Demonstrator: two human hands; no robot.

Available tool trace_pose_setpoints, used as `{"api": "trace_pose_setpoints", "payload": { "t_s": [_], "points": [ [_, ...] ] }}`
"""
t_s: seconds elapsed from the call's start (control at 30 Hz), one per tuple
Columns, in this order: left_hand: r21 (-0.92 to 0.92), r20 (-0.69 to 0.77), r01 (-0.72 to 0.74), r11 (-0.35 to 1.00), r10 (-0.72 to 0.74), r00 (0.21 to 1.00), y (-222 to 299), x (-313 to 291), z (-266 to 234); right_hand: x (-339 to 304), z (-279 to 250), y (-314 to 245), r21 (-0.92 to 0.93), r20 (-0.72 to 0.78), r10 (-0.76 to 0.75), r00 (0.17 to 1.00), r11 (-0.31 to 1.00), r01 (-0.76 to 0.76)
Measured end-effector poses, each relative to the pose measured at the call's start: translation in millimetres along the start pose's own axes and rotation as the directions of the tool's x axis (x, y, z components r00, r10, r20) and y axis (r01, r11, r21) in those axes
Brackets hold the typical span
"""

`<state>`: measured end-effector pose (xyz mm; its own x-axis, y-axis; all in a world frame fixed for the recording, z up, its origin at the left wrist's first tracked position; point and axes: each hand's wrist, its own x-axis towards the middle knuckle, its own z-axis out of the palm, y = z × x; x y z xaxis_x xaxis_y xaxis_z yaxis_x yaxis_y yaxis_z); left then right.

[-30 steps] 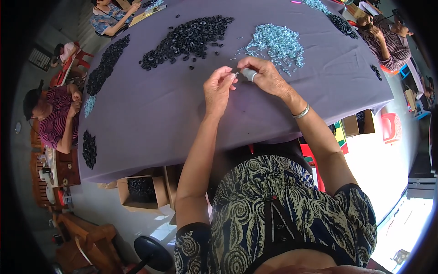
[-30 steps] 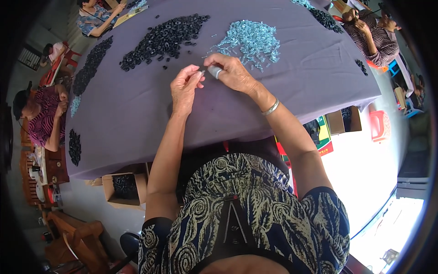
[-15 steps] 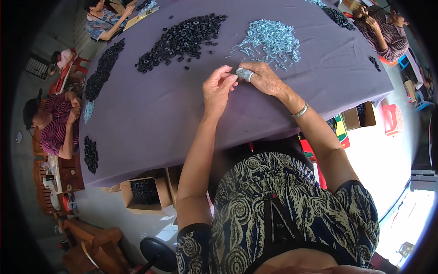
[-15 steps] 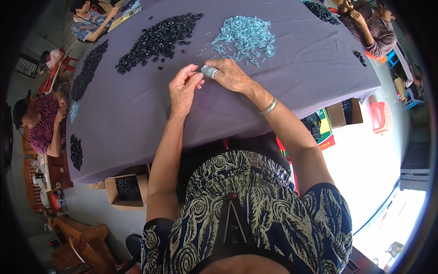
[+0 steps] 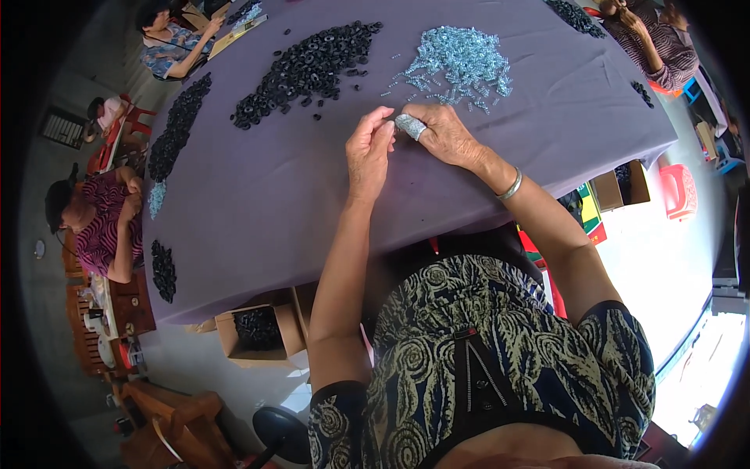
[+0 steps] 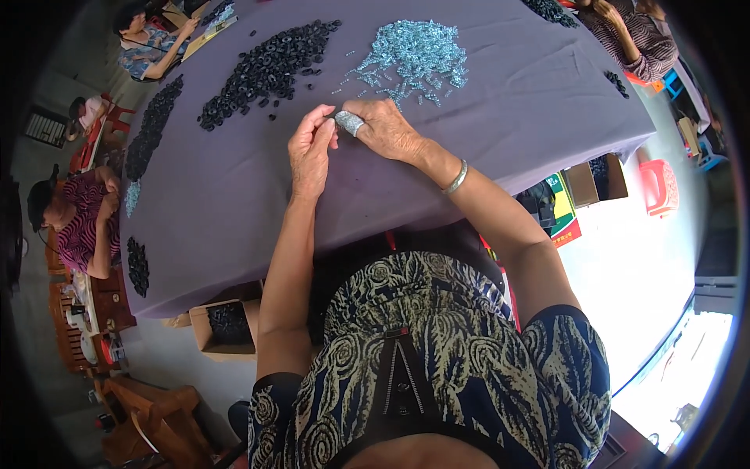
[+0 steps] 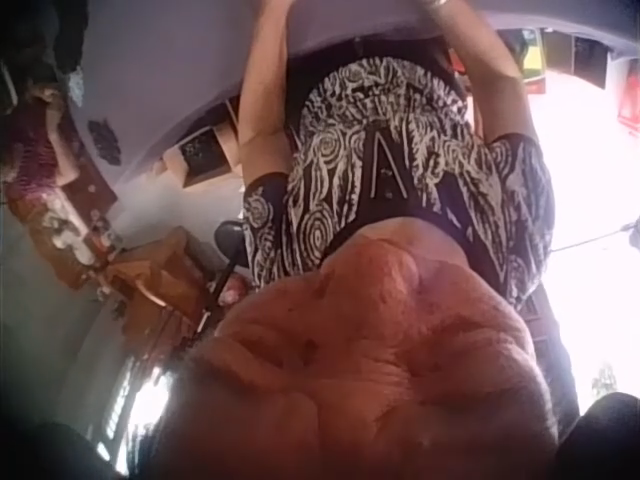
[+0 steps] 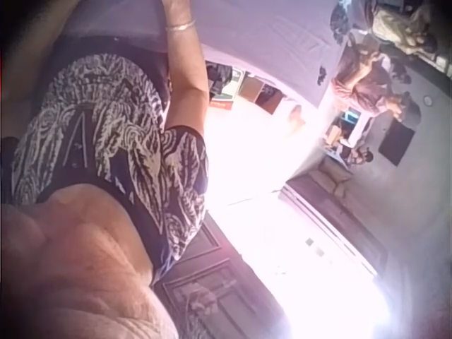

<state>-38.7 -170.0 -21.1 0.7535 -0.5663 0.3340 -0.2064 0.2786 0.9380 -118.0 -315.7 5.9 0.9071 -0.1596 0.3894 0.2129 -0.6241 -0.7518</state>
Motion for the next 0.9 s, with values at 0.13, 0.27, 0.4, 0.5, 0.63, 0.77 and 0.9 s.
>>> {"api": "trace_pose_setpoints", "payload": {
  "t_s": [0.13, 0.27, 0.4, 0.5, 0.63, 0.77, 0.9],
  "points": [
    [0.007, -0.005, 0.135, 0.991, -0.135, 0.991, 5, -1, 3, 2, -1, 5, -0.070, -0.223, -0.066, 0.973, 0.996, 0.051],
    [0.300, -0.063, 0.069, 0.951, -0.052, 0.997, 3, -3, 3, 5, -20, 16, -0.098, -0.249, 0.065, 0.966, 0.991, -0.092],
    [0.594, 0.021, -0.139, 0.793, 0.157, 0.987, -3, -5, 3, 6, -30, 25, -0.198, -0.219, 0.117, 0.969, 0.967, -0.162],
    [0.611, 0.050, -0.186, 0.769, 0.197, 0.979, -5, -5, 7, 5, -29, 37, -0.210, -0.258, 0.030, 0.966, 0.974, -0.087],
    [0.578, 0.000, -0.164, 0.799, 0.201, 0.980, -10, -4, 2, 7, -31, 28, -0.166, -0.331, 0.055, 0.942, 0.979, -0.115],
    [0.553, -0.186, -0.132, 0.823, 0.276, 0.943, -10, 2, -8, 7, -36, 20, -0.105, -0.364, 0.071, 0.929, 0.988, -0.116],
    [0.311, -0.435, -0.103, 0.945, 0.238, 0.869, -15, 8, -24, 8, -38, 15, -0.069, -0.291, 0.121, 0.949, 0.987, -0.147]
  ]
}}
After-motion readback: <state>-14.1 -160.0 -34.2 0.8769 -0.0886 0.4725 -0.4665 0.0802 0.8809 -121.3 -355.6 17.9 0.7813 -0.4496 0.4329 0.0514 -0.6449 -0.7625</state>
